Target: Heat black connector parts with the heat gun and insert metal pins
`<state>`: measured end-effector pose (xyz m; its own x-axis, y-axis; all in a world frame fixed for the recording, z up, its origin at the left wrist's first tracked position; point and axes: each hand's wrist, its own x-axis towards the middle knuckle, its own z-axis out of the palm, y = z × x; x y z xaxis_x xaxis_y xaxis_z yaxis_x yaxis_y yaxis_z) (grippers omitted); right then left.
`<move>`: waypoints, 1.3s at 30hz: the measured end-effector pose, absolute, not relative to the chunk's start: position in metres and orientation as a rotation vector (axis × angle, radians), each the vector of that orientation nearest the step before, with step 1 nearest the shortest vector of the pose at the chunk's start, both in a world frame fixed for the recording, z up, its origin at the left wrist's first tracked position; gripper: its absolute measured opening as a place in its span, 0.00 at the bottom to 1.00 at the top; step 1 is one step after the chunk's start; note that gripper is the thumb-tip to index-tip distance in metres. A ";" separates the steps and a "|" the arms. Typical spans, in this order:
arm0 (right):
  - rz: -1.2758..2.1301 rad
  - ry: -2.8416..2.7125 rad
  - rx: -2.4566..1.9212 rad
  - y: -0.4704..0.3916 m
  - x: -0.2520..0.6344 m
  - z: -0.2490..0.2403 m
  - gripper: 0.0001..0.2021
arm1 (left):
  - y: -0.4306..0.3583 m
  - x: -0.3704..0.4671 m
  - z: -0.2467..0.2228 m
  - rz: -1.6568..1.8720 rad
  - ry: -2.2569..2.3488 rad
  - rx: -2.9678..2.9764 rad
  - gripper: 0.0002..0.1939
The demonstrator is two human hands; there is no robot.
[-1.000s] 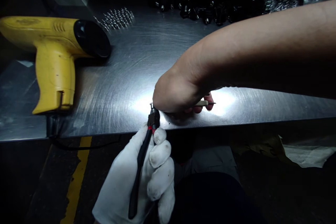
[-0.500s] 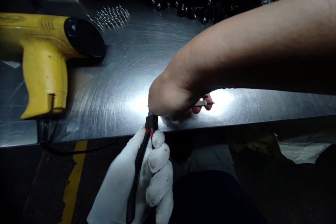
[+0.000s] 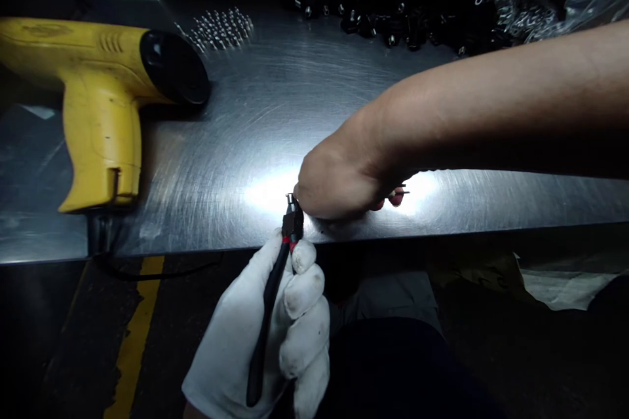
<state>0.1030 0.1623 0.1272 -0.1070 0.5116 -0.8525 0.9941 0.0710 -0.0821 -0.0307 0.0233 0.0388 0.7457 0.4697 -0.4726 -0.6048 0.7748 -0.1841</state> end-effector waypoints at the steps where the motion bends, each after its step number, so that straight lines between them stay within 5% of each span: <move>1: -0.903 1.640 1.446 0.162 0.101 0.128 0.34 | 0.024 -0.031 0.039 0.585 0.418 -0.338 0.19; 39: -0.926 1.897 1.403 0.151 0.120 0.114 0.32 | 0.024 -0.026 0.037 0.788 0.471 -0.206 0.16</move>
